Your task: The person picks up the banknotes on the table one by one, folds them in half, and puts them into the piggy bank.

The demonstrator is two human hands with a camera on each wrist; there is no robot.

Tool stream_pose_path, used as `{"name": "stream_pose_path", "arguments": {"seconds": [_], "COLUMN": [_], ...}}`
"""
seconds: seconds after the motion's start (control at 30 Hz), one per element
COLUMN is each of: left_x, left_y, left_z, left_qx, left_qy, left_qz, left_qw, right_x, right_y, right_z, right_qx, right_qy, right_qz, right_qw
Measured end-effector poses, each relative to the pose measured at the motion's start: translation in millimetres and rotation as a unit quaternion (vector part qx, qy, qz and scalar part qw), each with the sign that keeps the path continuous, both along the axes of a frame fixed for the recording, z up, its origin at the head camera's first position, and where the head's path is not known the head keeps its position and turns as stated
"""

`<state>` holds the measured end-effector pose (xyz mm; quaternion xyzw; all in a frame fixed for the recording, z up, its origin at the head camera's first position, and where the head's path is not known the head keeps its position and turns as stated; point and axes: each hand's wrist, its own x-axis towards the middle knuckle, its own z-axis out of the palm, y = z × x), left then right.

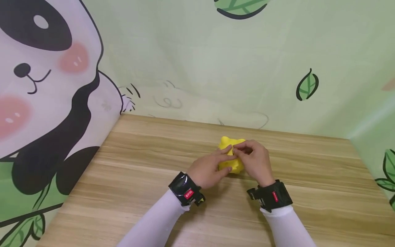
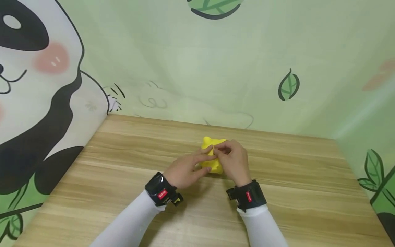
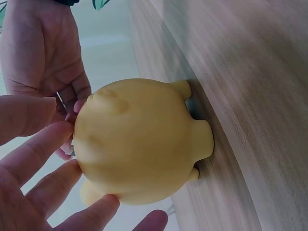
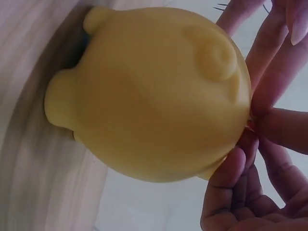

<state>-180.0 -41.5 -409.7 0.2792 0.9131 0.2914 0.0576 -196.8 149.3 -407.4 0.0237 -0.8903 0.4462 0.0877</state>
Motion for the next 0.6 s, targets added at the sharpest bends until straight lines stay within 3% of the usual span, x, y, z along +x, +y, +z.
{"name": "stream_pose_path", "arguments": {"seconds": [0.6], "left_x": [-2.7], "left_y": [-1.9], "left_z": [-2.7], "left_qx": [0.025], "left_qy": [0.001], "left_qz": [-0.001], "left_qw": [0.9997], "right_x": [0.9], "right_y": [6.5], "right_z": [1.7], "right_qx": [0.007], "right_qy": [-0.034], "right_qz": [0.027], "right_qw": [0.999]}}
